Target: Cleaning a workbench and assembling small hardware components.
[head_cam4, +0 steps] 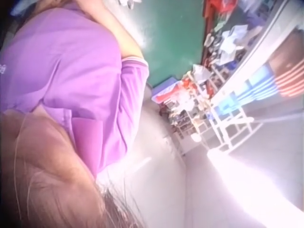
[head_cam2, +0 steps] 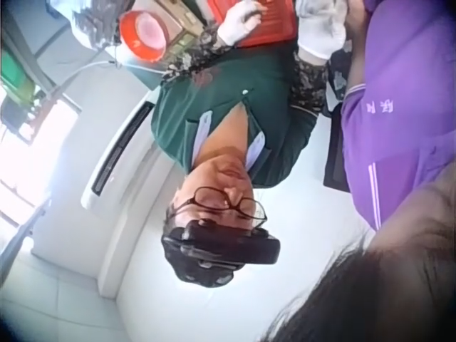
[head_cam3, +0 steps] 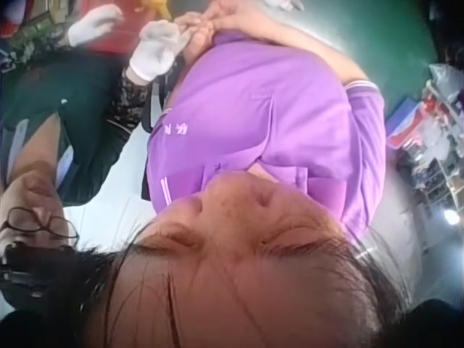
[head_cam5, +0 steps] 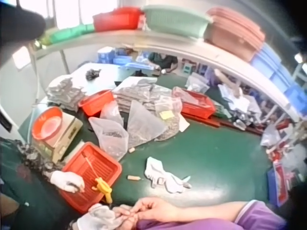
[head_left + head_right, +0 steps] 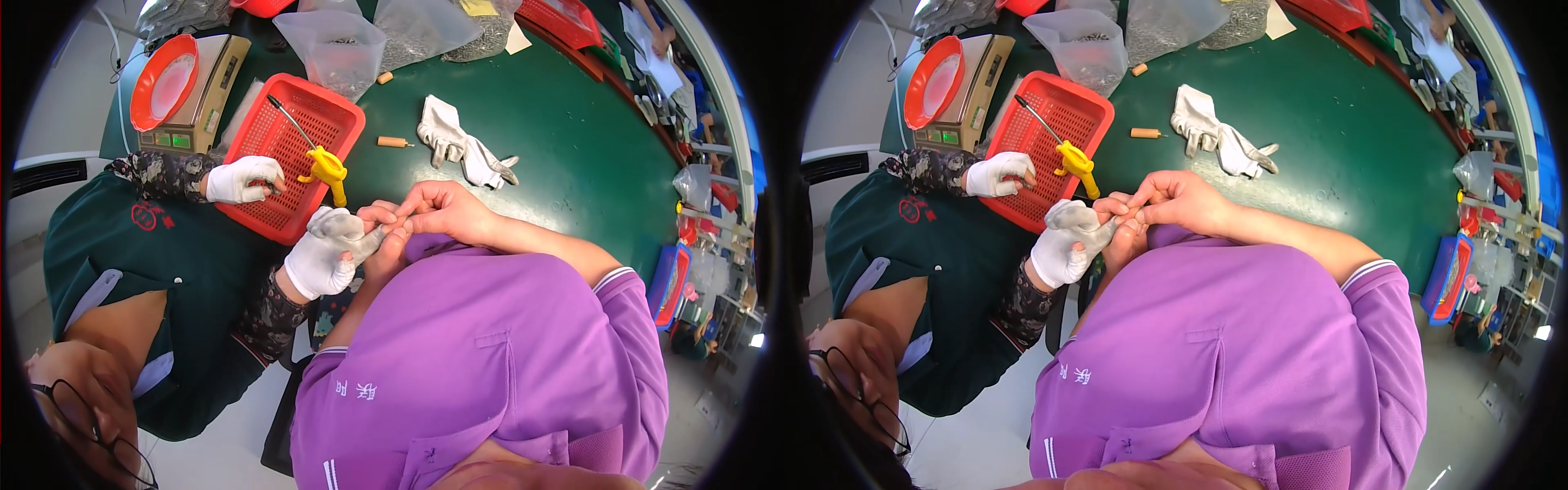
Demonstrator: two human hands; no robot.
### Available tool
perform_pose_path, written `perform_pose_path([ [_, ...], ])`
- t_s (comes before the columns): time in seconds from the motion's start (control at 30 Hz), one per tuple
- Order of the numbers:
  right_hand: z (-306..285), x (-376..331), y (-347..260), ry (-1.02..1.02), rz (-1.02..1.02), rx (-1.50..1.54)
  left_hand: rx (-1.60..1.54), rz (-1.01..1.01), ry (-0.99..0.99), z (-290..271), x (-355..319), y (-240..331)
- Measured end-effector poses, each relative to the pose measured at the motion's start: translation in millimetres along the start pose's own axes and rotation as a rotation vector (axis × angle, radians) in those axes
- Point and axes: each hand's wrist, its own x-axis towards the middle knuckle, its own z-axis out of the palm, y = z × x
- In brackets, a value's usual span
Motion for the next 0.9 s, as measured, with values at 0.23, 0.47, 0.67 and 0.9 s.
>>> perform_pose_path([
  [0.23, -2.5, -5.6, 1.4, 0.038, -0.025, -0.091, -0.052, -0.05, 0.012, 0.8, -0.6, -6.6],
  [0.47, 2.9, -9.7, -6.3, 0.062, -0.027, -0.036, -0.107, -0.101, 0.049, -4.1, -7.1, -20.2],
  [0.67, 2.3, -9.8, -5.6, 0.051, 0.021, 0.064, -0.152, -0.138, 0.088, -7.6, -11.0, -27.2],
  [0.9, -1.5, -10.4, -3.7, 0.016, 0.019, 0.091, -0.077, -0.179, 0.096, -6.4, -10.0, -24.0],
])
